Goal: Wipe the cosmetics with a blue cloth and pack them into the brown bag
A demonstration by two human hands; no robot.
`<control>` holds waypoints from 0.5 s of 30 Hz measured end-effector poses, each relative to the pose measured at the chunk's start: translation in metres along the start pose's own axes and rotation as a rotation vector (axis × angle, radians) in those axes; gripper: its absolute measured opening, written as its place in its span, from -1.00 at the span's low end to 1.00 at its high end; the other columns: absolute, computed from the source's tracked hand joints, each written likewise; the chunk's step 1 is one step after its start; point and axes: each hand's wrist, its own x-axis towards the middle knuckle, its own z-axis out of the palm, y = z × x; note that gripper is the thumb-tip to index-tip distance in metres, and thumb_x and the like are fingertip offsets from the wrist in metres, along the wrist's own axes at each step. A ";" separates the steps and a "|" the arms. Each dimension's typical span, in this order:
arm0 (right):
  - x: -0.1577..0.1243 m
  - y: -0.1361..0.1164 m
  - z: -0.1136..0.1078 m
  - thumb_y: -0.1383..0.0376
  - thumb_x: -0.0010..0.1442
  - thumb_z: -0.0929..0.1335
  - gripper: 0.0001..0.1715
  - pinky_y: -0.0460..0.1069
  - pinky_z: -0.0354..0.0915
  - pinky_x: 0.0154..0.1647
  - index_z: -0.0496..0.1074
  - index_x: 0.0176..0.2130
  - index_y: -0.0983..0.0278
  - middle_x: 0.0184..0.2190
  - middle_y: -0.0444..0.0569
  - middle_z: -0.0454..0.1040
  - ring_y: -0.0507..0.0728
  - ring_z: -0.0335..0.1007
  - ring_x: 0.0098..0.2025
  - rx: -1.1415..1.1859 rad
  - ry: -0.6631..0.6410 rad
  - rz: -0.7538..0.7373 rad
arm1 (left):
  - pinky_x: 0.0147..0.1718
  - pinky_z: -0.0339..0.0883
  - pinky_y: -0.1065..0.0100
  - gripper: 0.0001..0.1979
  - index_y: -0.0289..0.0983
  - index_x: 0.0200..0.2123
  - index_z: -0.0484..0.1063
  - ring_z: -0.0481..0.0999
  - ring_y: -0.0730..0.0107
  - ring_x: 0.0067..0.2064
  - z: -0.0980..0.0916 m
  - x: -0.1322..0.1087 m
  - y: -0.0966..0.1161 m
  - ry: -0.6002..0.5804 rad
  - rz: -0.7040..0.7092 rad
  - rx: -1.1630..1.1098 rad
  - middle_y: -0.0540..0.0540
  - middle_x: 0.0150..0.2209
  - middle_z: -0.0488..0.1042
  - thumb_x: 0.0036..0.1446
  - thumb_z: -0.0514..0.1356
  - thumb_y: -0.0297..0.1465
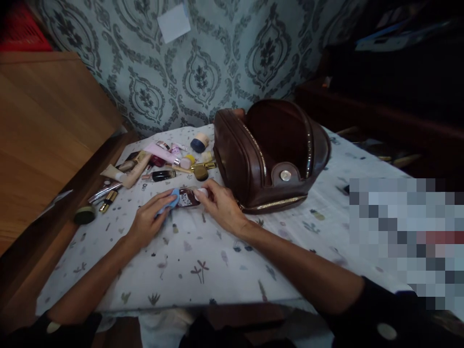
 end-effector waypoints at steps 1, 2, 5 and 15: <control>0.000 0.000 0.000 0.03 0.30 0.26 -0.64 -0.10 0.12 -0.51 0.31 -0.33 0.26 -0.58 -0.21 0.26 0.00 0.20 -0.54 -0.002 0.001 0.005 | 0.15 0.39 0.19 -0.64 -0.19 0.13 0.41 0.47 0.28 0.16 -0.001 -0.001 -0.001 0.005 -0.030 -0.016 -0.19 0.15 0.46 0.32 0.05 -0.48; 0.000 0.000 0.000 0.02 0.29 0.26 -0.64 -0.10 0.12 -0.52 0.31 -0.31 0.26 -0.58 -0.21 0.26 -0.01 0.20 -0.54 -0.001 -0.002 0.007 | 0.15 0.40 0.19 -0.65 -0.20 0.13 0.42 0.48 0.28 0.15 -0.001 -0.001 -0.002 0.008 -0.053 -0.029 -0.19 0.14 0.47 0.33 0.05 -0.47; 0.000 -0.001 0.000 0.03 0.27 0.28 -0.65 -0.10 0.14 -0.53 0.33 -0.17 0.26 -0.58 -0.25 0.25 -0.01 0.23 -0.56 0.028 -0.035 0.005 | 0.16 0.39 0.17 -0.65 -0.19 0.14 0.41 0.48 0.27 0.16 0.002 0.001 0.002 0.020 -0.094 -0.024 -0.19 0.14 0.46 0.33 0.05 -0.46; 0.000 -0.001 0.000 -0.02 0.26 0.25 -0.57 -0.12 0.17 -0.66 0.33 -0.10 0.26 -0.66 -0.27 0.29 -0.02 0.23 -0.71 0.184 -0.140 0.125 | 0.26 0.27 0.04 -0.46 -0.27 0.31 0.15 0.26 0.15 0.32 0.023 0.003 0.031 -0.067 0.162 0.145 -0.30 0.26 0.31 0.29 -0.07 -0.60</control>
